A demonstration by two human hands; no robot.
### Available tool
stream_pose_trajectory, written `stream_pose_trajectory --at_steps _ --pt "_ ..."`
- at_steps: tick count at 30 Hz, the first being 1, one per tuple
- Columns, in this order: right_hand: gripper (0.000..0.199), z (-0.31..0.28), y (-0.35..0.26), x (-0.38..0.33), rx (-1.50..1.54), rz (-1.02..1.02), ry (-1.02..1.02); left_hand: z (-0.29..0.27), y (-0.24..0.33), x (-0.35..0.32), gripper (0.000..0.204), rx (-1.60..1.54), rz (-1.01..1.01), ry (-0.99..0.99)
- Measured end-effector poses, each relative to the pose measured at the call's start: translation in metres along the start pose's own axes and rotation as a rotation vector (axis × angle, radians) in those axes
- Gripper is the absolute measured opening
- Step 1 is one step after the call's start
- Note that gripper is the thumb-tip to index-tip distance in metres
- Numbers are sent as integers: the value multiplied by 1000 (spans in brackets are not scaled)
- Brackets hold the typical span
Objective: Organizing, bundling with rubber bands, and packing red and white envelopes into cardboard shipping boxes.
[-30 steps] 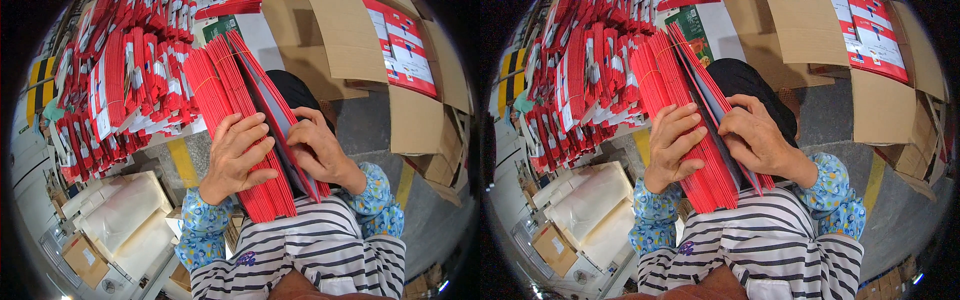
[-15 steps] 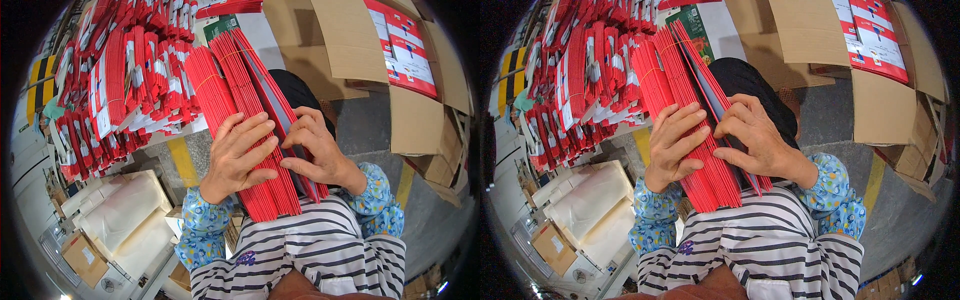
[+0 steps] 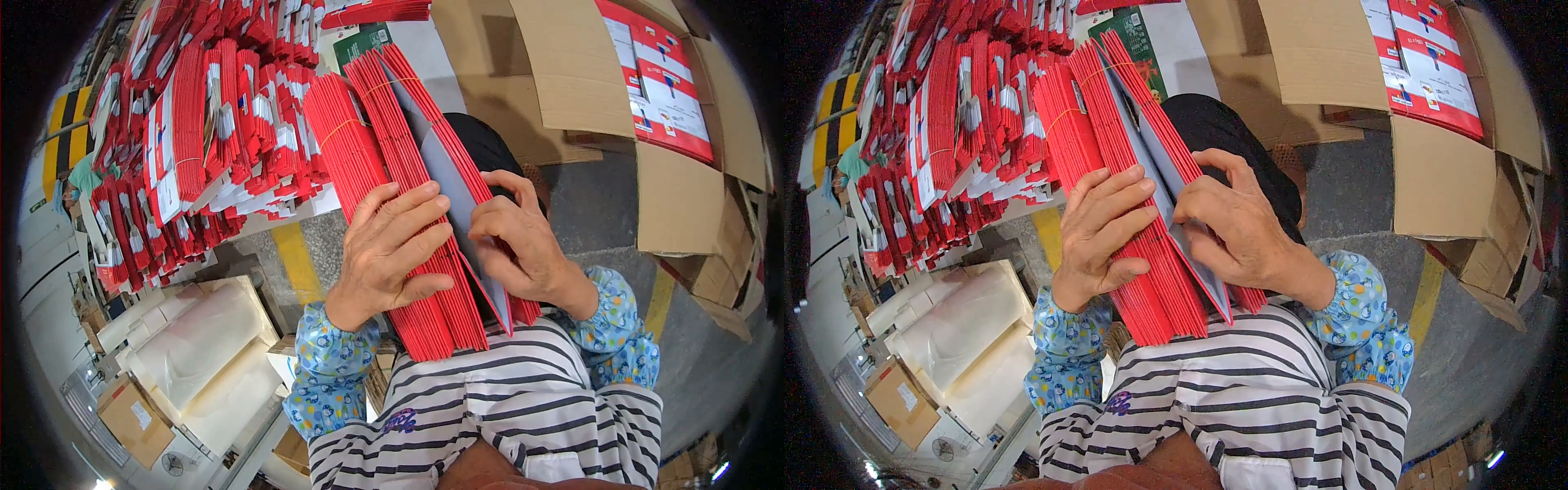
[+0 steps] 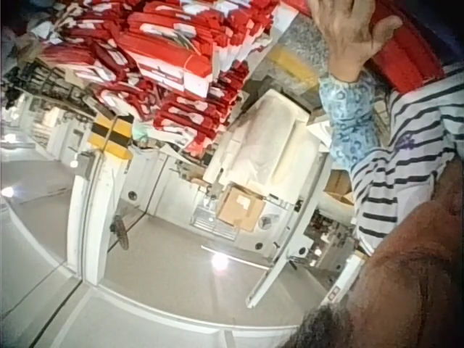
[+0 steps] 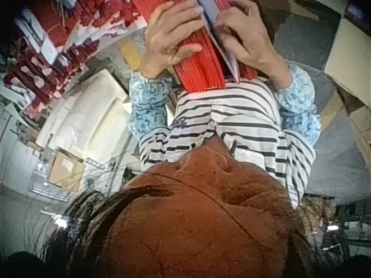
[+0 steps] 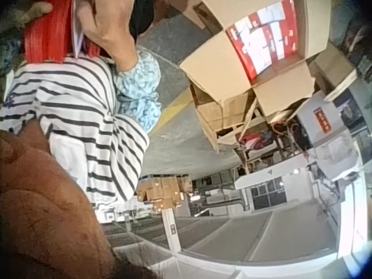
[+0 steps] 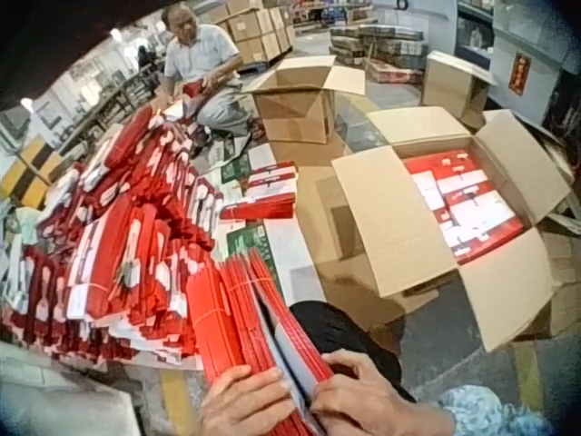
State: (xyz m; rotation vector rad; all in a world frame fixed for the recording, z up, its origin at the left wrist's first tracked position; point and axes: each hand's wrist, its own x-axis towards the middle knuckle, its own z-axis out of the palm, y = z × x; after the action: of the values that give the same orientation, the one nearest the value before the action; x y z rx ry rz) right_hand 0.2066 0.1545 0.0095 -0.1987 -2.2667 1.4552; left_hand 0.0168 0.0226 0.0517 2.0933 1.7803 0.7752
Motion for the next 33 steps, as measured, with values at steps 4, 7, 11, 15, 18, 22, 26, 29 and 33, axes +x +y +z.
stream_pose_trajectory --at_steps 4,7,11,15,18,22,26,29,33 --pt "24 4 -6 2 -65 27 38 0 0 0 54 -11 11 8" --pt "31 5 -3 1 -88 25 48 1 -1 0 54 -34 7 26" --pt "30 4 -5 2 -60 41 28 2 -1 0 53 -56 4 49" --pt "29 4 -3 0 -27 28 38 1 -1 -1 52 -46 17 45" --pt "28 3 -3 0 7 27 35 2 -2 -2 52 -39 23 47" --pt "33 4 -2 -2 22 19 177 2 -2 -2 52 -23 16 55" --pt "34 -4 -3 -1 -11 -15 34 0 0 -3 52 -10 -12 45" --pt "27 -1 -9 2 -130 -9 14 0 0 -2 52 -15 -12 30" --pt "22 2 -9 3 -123 12 31 0 0 -1 52 -4 1 1"
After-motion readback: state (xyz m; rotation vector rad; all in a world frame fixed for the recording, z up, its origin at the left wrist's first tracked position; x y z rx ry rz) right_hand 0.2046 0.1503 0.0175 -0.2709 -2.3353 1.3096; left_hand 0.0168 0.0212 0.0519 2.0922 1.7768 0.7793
